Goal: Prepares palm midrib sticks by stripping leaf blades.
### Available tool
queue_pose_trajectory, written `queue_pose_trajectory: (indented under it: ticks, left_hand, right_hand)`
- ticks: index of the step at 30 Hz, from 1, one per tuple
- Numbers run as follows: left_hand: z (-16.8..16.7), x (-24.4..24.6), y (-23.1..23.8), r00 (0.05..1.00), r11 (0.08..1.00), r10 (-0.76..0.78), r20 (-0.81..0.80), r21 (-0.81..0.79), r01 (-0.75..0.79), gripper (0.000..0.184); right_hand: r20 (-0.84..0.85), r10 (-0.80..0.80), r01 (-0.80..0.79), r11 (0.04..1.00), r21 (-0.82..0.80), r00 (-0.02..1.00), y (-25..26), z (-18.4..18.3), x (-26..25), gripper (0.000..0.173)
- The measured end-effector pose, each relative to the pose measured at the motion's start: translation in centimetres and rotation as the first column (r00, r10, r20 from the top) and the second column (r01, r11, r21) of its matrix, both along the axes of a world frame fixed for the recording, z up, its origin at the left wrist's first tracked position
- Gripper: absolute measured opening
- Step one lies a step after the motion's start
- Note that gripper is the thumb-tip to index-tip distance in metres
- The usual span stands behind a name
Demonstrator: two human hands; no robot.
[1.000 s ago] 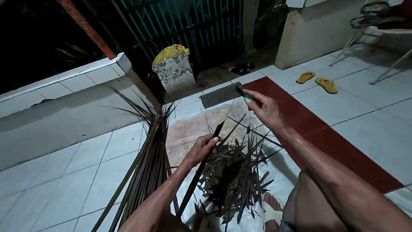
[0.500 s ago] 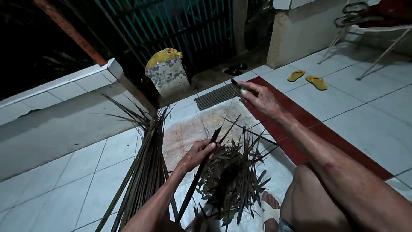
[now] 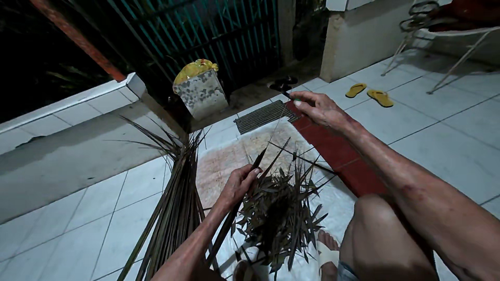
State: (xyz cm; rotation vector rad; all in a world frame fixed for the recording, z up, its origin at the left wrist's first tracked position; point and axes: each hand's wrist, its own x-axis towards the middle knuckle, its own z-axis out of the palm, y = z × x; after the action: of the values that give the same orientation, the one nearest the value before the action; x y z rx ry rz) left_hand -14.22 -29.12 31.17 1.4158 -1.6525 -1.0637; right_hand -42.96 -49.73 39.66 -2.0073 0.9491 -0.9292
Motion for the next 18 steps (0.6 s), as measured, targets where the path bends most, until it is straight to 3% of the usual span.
queue_pose_trajectory:
  ticks: [9, 18]
  left_hand:
    - [-0.5, -1.5, -0.1, 0.955, 0.948, 0.149, 0.255, -0.311, -0.065, 0.032]
    - [-0.1, -1.8, 0.1, 0.96, 0.958, 0.132, 0.248, -0.281, -0.059, 0.033]
  right_hand:
    - [-0.016, -0.091, 0.09, 0.995, -0.051, 0.996, -0.3, 0.2, -0.5, 0.036]
    - [0.076, -0.237, 0.239, 0.971, -0.016, 0.968, -2.3, 3.3, -2.6, 0.04]
